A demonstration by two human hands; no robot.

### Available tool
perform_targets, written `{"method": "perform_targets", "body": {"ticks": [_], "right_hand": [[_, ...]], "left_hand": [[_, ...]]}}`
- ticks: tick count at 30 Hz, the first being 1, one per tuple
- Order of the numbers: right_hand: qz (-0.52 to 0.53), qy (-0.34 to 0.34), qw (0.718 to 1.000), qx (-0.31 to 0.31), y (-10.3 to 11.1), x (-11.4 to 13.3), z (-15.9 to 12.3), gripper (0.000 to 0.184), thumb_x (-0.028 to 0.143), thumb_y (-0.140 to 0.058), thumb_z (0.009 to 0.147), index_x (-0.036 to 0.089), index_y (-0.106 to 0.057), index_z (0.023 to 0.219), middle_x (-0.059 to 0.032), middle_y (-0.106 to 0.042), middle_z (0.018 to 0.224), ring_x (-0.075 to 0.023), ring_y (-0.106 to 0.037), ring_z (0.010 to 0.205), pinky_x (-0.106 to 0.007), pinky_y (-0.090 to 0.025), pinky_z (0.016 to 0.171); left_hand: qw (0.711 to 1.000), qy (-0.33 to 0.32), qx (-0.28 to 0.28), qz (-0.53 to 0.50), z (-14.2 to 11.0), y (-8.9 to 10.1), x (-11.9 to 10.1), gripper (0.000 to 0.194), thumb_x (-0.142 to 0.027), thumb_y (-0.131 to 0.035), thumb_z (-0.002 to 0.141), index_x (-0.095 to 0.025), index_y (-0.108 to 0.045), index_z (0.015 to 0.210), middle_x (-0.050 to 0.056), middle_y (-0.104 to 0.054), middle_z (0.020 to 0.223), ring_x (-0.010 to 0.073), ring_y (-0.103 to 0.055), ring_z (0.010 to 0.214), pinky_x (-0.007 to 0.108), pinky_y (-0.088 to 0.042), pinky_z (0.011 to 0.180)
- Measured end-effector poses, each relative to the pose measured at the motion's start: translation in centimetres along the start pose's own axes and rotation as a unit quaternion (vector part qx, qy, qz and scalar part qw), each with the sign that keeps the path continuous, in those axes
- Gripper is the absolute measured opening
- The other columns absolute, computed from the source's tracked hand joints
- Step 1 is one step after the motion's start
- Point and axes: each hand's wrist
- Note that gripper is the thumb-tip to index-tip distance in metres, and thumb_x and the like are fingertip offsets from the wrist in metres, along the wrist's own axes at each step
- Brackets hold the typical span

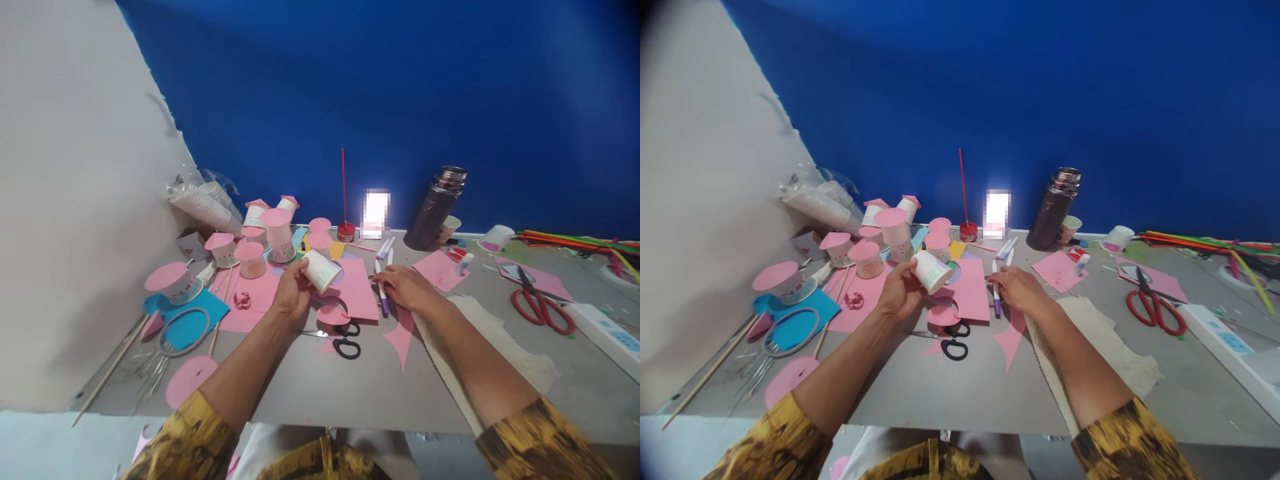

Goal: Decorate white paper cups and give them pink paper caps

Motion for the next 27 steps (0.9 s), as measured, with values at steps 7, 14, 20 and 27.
{"method": "perform_targets", "body": {"ticks": [7,14,20,27], "right_hand": [[0.027,-0.087,0.994,-0.052,1.0,0.1,-0.2,0.037,0.021,-0.054,0.093,0.027,-0.073,0.124,-0.0064,-0.077,0.113,-0.0244,-0.07,0.098,-0.028,-0.044,0.07],[0.079,-0.117,0.986,-0.084,6.0,0.1,5.0,0.024,0.028,-0.059,0.09,0.021,-0.079,0.079,-0.0055,-0.078,0.08,-0.0211,-0.068,0.078,-0.028,-0.038,0.064],[0.131,-0.185,0.959,-0.17,8.1,0.5,17.2,0.042,0.041,-0.058,0.095,0.014,-0.072,0.123,-0.0121,-0.078,0.103,-0.022,-0.071,0.091,-0.028,-0.048,0.08],[0.179,-0.194,0.949,-0.174,5.3,1.2,23.8,0.04,0.048,-0.056,0.096,0.015,-0.076,0.107,-0.0072,-0.077,0.086,-0.0172,-0.065,0.066,-0.027,-0.045,0.064]], "left_hand": [[1.0,-0.01,-0.013,0.005,0.0,0.1,0.0,0.017,-0.021,-0.066,0.078,-0.015,-0.066,0.094,0.004,-0.07,0.082,0.0188,-0.065,0.07,0.028,-0.054,0.056],[0.999,0.025,-0.022,0.014,0.1,0.3,0.5,0.014,-0.021,-0.068,0.08,-0.014,-0.066,0.092,0.007,-0.071,0.082,0.0192,-0.066,0.065,0.027,-0.053,0.052],[0.999,0.03,-0.026,0.019,0.1,0.5,0.5,0.014,-0.023,-0.07,0.079,-0.013,-0.065,0.089,0.007,-0.07,0.082,0.0175,-0.065,0.066,0.026,-0.053,0.053],[0.999,0.008,-0.013,0.032,0.3,0.9,1.1,0.019,-0.028,-0.074,0.072,-0.016,-0.061,0.081,0.001,-0.063,0.076,0.0136,-0.058,0.062,0.021,-0.044,0.047]]}}
Point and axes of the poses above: each hand's wrist, its own z-axis towards the middle knuckle, its own y-axis out of the back of the hand, x = y × z
